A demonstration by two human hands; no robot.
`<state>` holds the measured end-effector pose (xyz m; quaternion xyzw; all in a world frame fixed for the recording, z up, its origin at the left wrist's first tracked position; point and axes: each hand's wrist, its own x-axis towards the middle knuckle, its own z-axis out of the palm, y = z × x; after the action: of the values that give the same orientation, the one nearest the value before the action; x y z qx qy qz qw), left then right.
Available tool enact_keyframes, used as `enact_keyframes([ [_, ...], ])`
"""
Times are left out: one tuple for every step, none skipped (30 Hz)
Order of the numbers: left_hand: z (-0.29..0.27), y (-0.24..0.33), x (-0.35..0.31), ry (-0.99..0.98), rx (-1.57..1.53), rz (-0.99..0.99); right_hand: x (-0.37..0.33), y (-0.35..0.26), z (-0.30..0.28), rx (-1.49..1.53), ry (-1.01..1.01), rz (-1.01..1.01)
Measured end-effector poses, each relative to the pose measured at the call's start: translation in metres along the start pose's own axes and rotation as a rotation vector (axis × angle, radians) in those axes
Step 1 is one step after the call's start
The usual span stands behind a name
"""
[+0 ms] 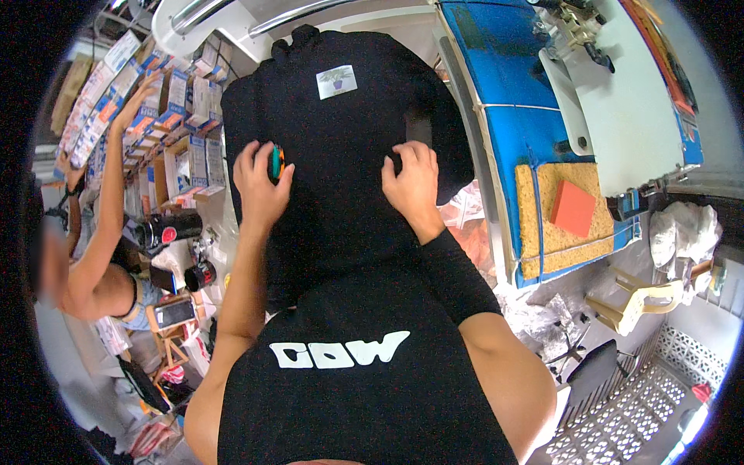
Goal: The person measures a black hoodie with a tape measure, then folds it neatly on a heat press. They handle the garment and tape measure throughout the process.
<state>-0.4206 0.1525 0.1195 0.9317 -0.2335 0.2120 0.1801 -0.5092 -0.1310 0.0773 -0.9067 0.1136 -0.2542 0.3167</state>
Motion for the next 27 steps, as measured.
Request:
enact_keyframes([
  [0.002,-0.012,-0.001,-0.010,0.113,0.025,-0.014,0.001,-0.007,-0.032,-0.051,0.044],
  [0.005,-0.023,-0.003,-0.098,0.073,-0.012,-0.027,0.002,-0.014,-0.069,-0.113,0.115],
  [0.011,-0.030,-0.005,-0.171,0.037,-0.035,-0.037,0.004,-0.017,-0.116,-0.199,0.202],
  [0.018,-0.036,-0.006,-0.244,-0.001,-0.057,-0.044,0.008,-0.020,-0.099,-0.359,0.275],
  [0.024,-0.039,-0.007,-0.212,-0.004,-0.061,-0.051,0.010,-0.020,-0.060,-0.351,0.264],
  [0.029,-0.039,-0.009,-0.180,-0.004,-0.065,-0.057,0.012,-0.019,-0.033,-0.338,0.264],
  [0.031,-0.038,-0.011,-0.196,0.006,-0.123,-0.062,0.013,-0.017,0.020,-0.304,0.237],
  [0.031,-0.035,-0.014,-0.142,0.045,-0.162,-0.065,0.014,-0.015,0.010,-0.325,0.235],
  [0.027,-0.031,-0.020,-0.042,-0.017,-0.128,-0.068,0.014,-0.012,-0.025,-0.313,0.281],
  [0.023,-0.025,-0.027,0.023,-0.065,-0.152,-0.069,0.015,-0.009,-0.039,-0.292,0.276],
  [0.015,-0.020,-0.035,0.068,-0.099,-0.200,-0.070,0.014,-0.006,-0.053,-0.310,0.270],
  [0.005,-0.013,-0.048,0.142,-0.116,-0.131,-0.071,0.014,-0.005,-0.045,-0.321,0.274],
  [-0.006,-0.007,-0.065,0.166,-0.108,-0.145,-0.071,0.014,-0.003,-0.067,-0.262,0.153],
  [-0.016,0.000,-0.082,0.219,-0.158,-0.214,-0.073,0.015,-0.004,-0.006,-0.269,0.175],
  [-0.024,0.006,-0.100,0.265,-0.114,-0.283,-0.073,0.016,-0.004,-0.015,-0.262,0.132],
  [-0.034,0.007,-0.122,0.283,-0.107,-0.376,-0.074,0.018,-0.004,-0.032,-0.278,0.157],
  [-0.040,0.005,-0.140,0.310,-0.115,-0.442,-0.074,0.020,-0.003,-0.047,-0.294,0.157],
  [-0.046,-0.001,-0.161,0.343,-0.078,-0.518,-0.074,0.022,-0.001,-0.041,-0.289,0.154],
  [-0.053,-0.009,-0.183,0.392,-0.038,-0.557,-0.074,0.023,0.000,-0.041,-0.290,0.168],
  [-0.058,-0.021,-0.204,0.401,0.001,-0.617,-0.074,0.024,0.001,-0.046,-0.291,0.159],
  [-0.065,-0.037,-0.227,0.373,-0.022,-0.718,-0.074,0.025,0.001,-0.055,-0.301,0.164],
  [-0.073,-0.051,-0.253,0.282,0.047,-0.821,-0.073,0.024,0.002,-0.078,-0.304,0.164],
  [-0.080,-0.069,-0.274,0.253,0.149,-0.828,-0.072,0.024,0.002,-0.048,-0.259,0.048],
  [-0.087,-0.083,-0.297,0.202,0.184,-0.888,-0.072,0.023,0.002,-0.004,-0.240,0.014],
  [-0.096,-0.096,-0.318,0.126,0.224,-0.959,-0.070,0.022,0.000,-0.003,-0.272,0.048],
  [-0.105,-0.109,-0.338,0.025,0.210,-1.051,-0.071,0.020,-0.001,-0.009,-0.287,0.079],
  [-0.111,-0.117,-0.357,-0.054,0.236,-1.122,-0.070,0.019,-0.002,-0.025,-0.308,0.096],
])
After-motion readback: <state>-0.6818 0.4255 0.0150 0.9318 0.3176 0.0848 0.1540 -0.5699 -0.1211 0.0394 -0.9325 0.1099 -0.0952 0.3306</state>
